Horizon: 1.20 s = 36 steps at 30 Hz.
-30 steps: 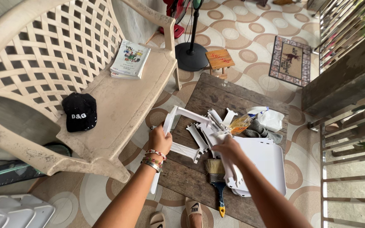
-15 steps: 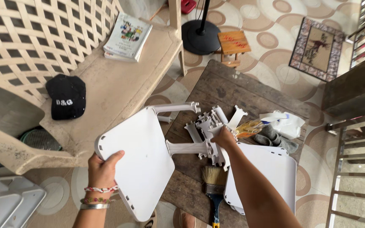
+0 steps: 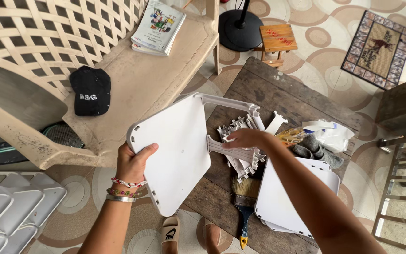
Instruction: The person assembles white plastic trays by attaching small plastic legs to each corner. They use a brush to wipe the tray surfaces before and after attaching the legs, then stack the finished units on a wooden table.
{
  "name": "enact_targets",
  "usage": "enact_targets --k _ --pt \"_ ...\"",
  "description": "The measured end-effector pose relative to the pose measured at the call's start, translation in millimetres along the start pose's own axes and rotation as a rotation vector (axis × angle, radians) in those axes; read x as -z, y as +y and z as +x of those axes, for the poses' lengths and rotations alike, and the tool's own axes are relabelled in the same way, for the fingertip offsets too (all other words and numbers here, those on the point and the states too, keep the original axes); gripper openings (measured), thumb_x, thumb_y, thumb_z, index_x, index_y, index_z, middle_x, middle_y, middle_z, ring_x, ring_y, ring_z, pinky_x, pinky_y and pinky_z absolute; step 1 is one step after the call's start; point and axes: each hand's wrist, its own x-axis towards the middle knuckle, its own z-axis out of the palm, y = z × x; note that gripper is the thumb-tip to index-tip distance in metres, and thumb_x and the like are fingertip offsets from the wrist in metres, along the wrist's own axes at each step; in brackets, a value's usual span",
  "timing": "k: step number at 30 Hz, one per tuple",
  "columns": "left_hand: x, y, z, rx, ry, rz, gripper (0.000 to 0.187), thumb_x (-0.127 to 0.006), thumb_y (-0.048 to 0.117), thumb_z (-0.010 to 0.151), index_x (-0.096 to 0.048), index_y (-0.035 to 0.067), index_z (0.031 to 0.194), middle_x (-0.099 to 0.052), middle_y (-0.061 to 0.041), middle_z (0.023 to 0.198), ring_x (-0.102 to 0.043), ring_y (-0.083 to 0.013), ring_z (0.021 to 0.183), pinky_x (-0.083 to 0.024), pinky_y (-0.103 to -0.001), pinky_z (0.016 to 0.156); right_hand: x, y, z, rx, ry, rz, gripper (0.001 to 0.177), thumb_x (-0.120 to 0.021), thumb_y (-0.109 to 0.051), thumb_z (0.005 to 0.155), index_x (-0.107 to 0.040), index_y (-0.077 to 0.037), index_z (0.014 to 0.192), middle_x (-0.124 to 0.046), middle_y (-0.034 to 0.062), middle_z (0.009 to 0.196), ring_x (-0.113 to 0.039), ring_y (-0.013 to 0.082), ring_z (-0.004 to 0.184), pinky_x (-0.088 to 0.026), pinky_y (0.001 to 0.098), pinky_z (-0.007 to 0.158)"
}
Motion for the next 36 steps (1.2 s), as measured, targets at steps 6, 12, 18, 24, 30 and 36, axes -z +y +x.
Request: enact_targets --k 6,12,18,24,30,36 --pt "-9.1 20.7 0.8 -0.083 -0.078 -0.001 0.006 -0.074 0.01 0.083 -0.072 0.007 0.088 -0.075 -0.002 0.081 -0.068 -0.0076 0.072 -0.054 -0.025 0.065 -12.3 -95.5 -50.6 -0.145 0.115 0.102 0.042 -0.038 -0.041 0.108 -0.052 -0.007 0.127 -0.075 0.0165 0.096 -0.075 0.0267 0.08 -0.061 0.0422 0.077" --pt "0.4 31.7 3.8 -0.059 -0.234 0.26 0.019 -0.077 0.015 0.087 -0.071 0.004 0.073 -0.068 -0.004 0.06 -0.062 -0.0105 0.055 -0.049 -0.027 0.052 -25.4 -116.3 -82.8 -0.216 0.153 0.093 0.033 -0.036 -0.036 0.109 -0.055 -0.01 0.118 -0.069 0.0073 0.076 -0.069 0.0194 0.064 -0.059 0.0388 0.065" --pt "2.1 29.9 -4.9 -0.076 -0.016 -0.111 0.01 -0.074 0.008 0.081 -0.073 0.004 0.091 -0.075 -0.003 0.084 -0.068 -0.0087 0.074 -0.054 -0.025 0.067 -63.6 -92.5 -58.8 -0.304 0.4 0.269 0.04 -0.036 -0.041 0.11 -0.056 -0.008 0.12 -0.071 0.0117 0.08 -0.069 0.021 0.062 -0.057 0.0397 0.06" --pt "32.1 3.2 0.3 0.033 0.002 -0.103 0.01 -0.072 0.006 0.079 -0.072 0.005 0.09 -0.076 -0.006 0.082 -0.071 -0.0123 0.074 -0.059 -0.029 0.065 -101.8 20.6 -9.2 -0.307 0.421 0.727 0.031 -0.051 -0.005 0.102 -0.046 0.003 0.131 -0.065 -0.0019 0.116 -0.078 0.0252 0.073 -0.066 0.04 0.067" --pt "44.6 -29.8 -9.2 0.233 0.015 -0.119 0.01 -0.073 0.011 0.083 -0.067 0.003 0.079 -0.072 -0.01 0.075 -0.071 -0.0149 0.07 -0.056 -0.03 0.057 -104.3 90.4 39.0 -0.44 0.549 0.633 0.033 -0.06 -0.012 0.097 -0.06 0.0 0.128 -0.079 0.0223 0.109 -0.078 0.0266 0.083 -0.06 0.0381 0.075" --pt "45.9 -40.3 -13.0 0.205 -0.085 -0.069 0.008 -0.074 0.009 0.077 -0.073 0.005 0.083 -0.077 -0.009 0.077 -0.074 -0.0119 0.076 -0.059 -0.027 0.067 -75.4 89.8 42.7 -0.436 0.564 0.606 0.058 -0.074 -0.031 0.091 -0.054 -0.009 0.14 -0.066 0.0187 0.127 -0.067 0.0317 0.113 -0.056 0.0403 0.093"
